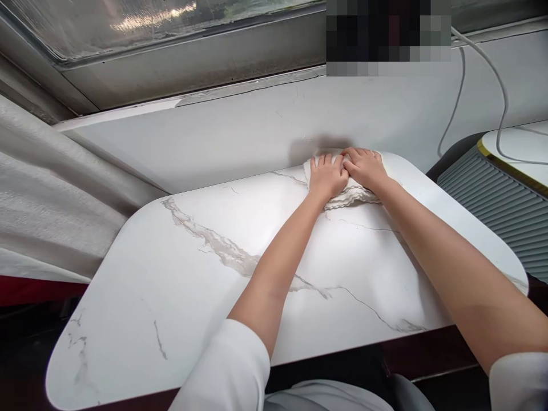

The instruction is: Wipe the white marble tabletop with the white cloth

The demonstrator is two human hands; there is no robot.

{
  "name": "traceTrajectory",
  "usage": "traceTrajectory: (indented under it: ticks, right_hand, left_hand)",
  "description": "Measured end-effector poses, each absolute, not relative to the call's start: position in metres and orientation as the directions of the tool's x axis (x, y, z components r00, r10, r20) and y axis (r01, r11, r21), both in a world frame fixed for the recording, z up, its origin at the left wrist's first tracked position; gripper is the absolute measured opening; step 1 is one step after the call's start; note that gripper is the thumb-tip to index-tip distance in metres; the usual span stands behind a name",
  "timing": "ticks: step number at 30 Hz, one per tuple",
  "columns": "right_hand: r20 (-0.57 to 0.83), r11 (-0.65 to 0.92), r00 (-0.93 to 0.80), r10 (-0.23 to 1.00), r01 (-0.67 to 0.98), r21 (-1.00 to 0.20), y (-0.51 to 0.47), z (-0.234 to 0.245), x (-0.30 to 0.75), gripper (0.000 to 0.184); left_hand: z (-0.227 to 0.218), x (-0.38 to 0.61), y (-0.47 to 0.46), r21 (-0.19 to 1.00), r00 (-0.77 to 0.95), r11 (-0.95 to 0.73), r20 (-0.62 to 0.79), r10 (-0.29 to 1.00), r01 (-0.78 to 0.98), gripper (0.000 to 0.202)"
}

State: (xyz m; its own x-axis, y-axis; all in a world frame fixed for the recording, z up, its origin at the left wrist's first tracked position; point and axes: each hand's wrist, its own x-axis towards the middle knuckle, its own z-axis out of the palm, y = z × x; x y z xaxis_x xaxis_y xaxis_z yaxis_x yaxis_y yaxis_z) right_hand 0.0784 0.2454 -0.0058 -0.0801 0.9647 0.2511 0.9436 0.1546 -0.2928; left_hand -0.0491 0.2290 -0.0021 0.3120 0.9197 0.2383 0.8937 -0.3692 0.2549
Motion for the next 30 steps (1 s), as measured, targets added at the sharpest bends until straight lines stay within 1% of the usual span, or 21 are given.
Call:
traceTrajectory:
  ticks: [9,13,18,21,25,30]
  right_hand:
    - [0.247,0.174,-0.098,0.964,0.936,-0.307,0.263,-0.006,0.085,0.045]
    - [0.243,0.199,-0.126,0.962,0.932,-0.304,0.269,-0.005,0.093,0.047]
    - [0.245,0.203,-0.133,0.960,0.937,-0.285,0.271,-0.004,0.116,0.048]
    - [0.212,0.154,-0.098,0.972,0.951,-0.267,0.265,-0.001,0.134,0.049]
    - [0.103,0.001,0.025,0.994,0.970,-0.243,0.250,0.004,0.153,0.054]
    - [0.056,-0.017,0.033,0.998,0.964,-0.267,0.235,0.008,0.167,0.058]
  left_hand:
    - [-0.003,-0.044,0.244,0.230,0.295,-0.353,0.250,0.922,0.907,0.048]
    - [-0.005,-0.033,0.244,0.203,0.255,-0.311,0.262,0.931,0.928,0.049]
    - [-0.006,-0.008,0.240,0.224,0.238,-0.300,0.267,0.934,0.927,0.049]
    - [-0.006,0.010,0.235,0.240,0.256,-0.321,0.267,0.929,0.916,0.049]
    - [-0.008,0.031,0.227,0.246,0.273,-0.341,0.272,0.923,0.907,0.050]
    - [-0.010,0.044,0.217,0.220,0.300,-0.366,0.283,0.911,0.904,0.050]
